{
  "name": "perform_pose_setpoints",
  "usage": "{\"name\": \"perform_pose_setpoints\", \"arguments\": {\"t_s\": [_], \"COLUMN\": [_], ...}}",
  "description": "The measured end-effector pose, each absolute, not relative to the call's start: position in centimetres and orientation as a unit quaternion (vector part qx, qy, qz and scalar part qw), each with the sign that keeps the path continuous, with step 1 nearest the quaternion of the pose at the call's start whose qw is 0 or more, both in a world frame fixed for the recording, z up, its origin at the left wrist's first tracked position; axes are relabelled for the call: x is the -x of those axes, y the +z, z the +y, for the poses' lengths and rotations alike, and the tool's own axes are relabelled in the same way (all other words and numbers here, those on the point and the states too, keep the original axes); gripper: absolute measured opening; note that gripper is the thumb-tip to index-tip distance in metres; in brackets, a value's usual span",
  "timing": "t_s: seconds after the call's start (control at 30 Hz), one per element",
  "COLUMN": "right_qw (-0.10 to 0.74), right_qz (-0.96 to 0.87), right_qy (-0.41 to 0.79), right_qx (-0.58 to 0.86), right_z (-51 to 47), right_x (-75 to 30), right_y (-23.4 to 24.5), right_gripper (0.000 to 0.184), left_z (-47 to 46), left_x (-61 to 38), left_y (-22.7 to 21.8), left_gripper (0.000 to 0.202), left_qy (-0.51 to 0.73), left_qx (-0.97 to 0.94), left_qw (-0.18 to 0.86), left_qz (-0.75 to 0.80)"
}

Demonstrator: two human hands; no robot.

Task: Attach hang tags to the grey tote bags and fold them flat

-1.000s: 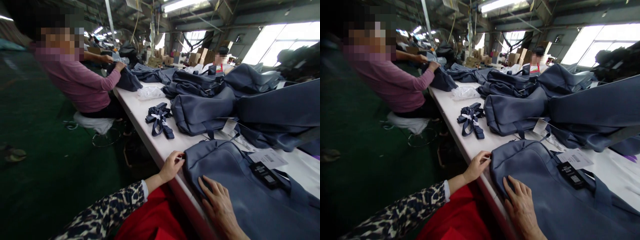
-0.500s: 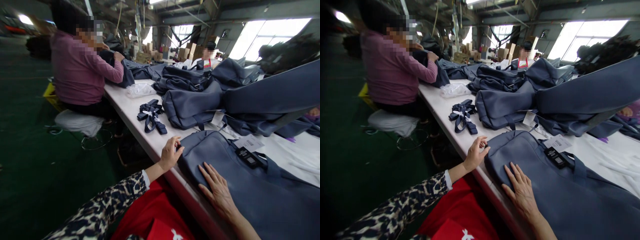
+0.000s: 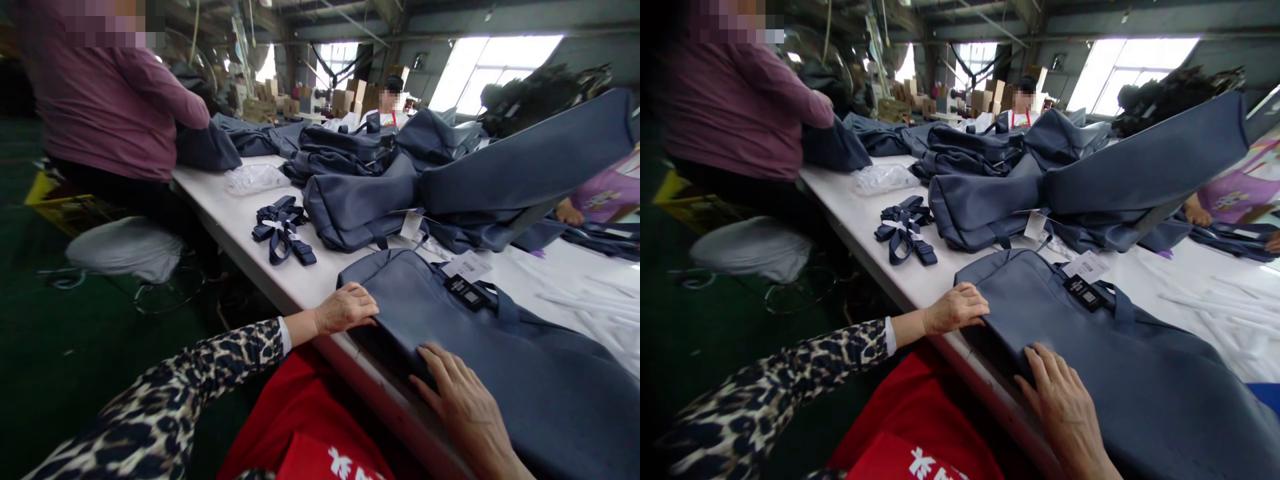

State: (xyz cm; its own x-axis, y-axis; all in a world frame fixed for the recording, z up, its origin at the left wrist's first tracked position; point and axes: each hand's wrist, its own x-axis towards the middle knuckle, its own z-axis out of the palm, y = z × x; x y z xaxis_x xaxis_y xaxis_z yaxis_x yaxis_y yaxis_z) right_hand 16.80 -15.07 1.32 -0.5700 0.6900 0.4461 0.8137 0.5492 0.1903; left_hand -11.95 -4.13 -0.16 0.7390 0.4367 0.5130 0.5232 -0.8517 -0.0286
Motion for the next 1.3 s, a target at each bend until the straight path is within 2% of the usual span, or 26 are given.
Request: {"name": "perform_pose_setpoints", "arguments": {"t_s": [0.13,0.33,0.43,0.53,0.7,0.93,1.1,1.23,1.3], "right_qw": [0.147,0.123,0.139,0.161,0.168,0.155,0.148,0.158,0.148], "right_qz": [-0.833,-0.834,-0.830,-0.806,-0.806,-0.814,-0.815,-0.809,-0.818], "right_qy": [-0.288,-0.308,-0.289,-0.297,-0.293,-0.273,-0.265,-0.300,-0.306], "right_qx": [0.448,0.441,0.457,0.485,0.485,0.488,0.493,0.481,0.463], "right_z": [-18.0,-20.8,-20.7,-20.0,-19.3,-19.3,-19.5,-20.8,-21.7], "right_x": [-19.7,-24.6,-25.5,-25.5,-25.3,-24.8,-24.7,-26.0,-26.8], "right_y": [3.4,4.6,5.1,6.0,7.1,6.7,6.6,6.7,6.4], "right_gripper": [0.034,0.032,0.029,0.025,0.020,0.020,0.021,0.025,0.020], "left_z": [-3.1,-2.0,-3.3,-5.2,-5.7,-4.9,-5.4,-5.0,-5.0], "left_x": [10.3,9.6,9.2,8.6,7.6,6.8,6.6,7.2,7.6], "left_y": [1.8,3.3,3.7,3.6,2.8,2.9,3.3,5.5,6.7], "left_gripper": [0.034,0.030,0.021,0.031,0.039,0.019,0.012,0.013,0.014], "left_qy": [-0.276,-0.300,-0.319,-0.342,-0.363,-0.373,-0.340,-0.290,-0.248], "left_qx": [0.905,0.888,0.893,0.900,0.901,0.901,0.921,0.946,0.961], "left_qw": [0.070,0.070,0.107,0.155,0.169,0.200,0.158,0.052,0.007], "left_qz": [-0.315,-0.341,-0.299,-0.223,-0.166,-0.099,-0.110,-0.132,-0.119]}}
